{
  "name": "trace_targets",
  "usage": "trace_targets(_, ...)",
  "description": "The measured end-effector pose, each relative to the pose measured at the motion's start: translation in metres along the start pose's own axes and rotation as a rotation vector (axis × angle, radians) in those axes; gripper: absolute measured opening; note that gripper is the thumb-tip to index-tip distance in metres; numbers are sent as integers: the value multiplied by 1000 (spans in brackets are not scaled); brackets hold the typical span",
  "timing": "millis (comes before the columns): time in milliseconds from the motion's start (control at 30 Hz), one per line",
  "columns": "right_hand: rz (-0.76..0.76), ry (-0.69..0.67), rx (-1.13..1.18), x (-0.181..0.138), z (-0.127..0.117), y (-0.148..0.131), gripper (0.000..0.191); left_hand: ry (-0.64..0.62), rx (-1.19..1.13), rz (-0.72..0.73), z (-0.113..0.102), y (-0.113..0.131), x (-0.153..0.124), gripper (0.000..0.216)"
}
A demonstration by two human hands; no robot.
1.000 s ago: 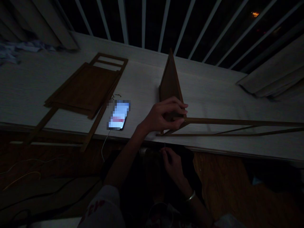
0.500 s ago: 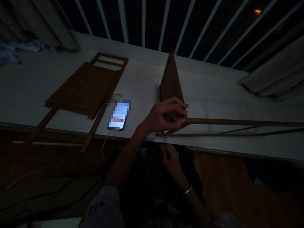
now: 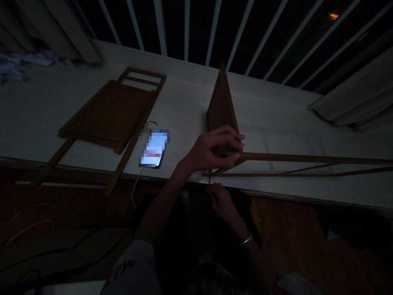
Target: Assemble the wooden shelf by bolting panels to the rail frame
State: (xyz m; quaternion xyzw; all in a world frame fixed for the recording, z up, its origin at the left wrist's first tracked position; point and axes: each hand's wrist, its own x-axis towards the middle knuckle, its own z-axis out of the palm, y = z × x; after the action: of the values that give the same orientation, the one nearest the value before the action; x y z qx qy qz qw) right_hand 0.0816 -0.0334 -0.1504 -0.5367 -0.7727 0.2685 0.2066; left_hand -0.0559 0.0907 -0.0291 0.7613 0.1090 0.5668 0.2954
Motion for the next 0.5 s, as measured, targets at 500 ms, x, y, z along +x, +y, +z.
trace_targets(500,-22,-24,-80,-1,1,4,32,-8,6,1,-1,-1,-1,17)
